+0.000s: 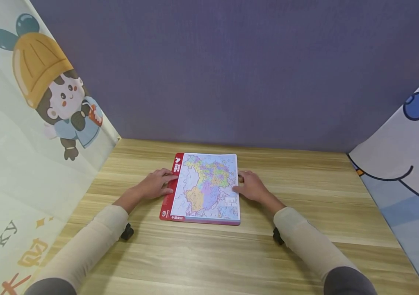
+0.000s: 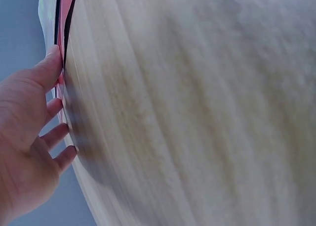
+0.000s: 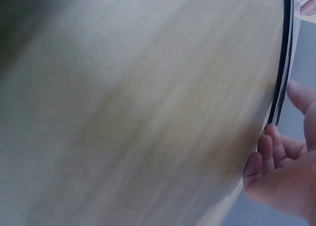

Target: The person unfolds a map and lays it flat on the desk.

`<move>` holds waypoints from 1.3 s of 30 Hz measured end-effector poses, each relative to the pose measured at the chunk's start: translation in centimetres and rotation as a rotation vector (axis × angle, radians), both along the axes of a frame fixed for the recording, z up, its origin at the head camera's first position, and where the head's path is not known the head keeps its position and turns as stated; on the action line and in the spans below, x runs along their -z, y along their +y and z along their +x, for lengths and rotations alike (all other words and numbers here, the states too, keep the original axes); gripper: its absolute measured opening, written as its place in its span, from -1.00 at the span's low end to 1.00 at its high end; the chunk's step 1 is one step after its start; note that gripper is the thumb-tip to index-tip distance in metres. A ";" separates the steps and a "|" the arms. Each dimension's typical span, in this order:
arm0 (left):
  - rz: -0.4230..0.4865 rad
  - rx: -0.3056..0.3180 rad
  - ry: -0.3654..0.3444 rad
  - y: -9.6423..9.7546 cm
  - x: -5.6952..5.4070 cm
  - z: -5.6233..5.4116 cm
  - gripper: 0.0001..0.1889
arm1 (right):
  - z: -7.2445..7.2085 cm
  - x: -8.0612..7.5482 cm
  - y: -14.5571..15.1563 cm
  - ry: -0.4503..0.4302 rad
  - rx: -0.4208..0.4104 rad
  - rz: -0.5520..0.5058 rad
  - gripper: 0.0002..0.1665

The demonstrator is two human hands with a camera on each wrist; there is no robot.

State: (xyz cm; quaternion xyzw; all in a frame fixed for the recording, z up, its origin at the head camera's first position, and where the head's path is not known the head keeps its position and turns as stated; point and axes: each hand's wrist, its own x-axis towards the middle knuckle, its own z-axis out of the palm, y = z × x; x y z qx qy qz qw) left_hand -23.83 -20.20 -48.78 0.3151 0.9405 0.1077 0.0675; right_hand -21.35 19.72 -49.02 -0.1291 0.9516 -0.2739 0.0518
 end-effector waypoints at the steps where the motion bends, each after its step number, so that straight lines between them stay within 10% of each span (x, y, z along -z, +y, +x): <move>1: 0.002 -0.002 0.000 0.0 0.0 0.0 -0.36 | 0.0 0.0 0.0 -0.006 -0.003 -0.022 -0.28; 14: 0.006 -0.001 0.004 -0.2 -0.3 0.2 -0.36 | 0.0 -0.4 0.1 -0.120 0.038 -0.222 -0.19; 39: 0.020 -0.004 -0.005 -0.4 0.0 -0.1 -0.35 | -0.1 -1.1 0.6 -0.124 0.055 -0.276 -0.19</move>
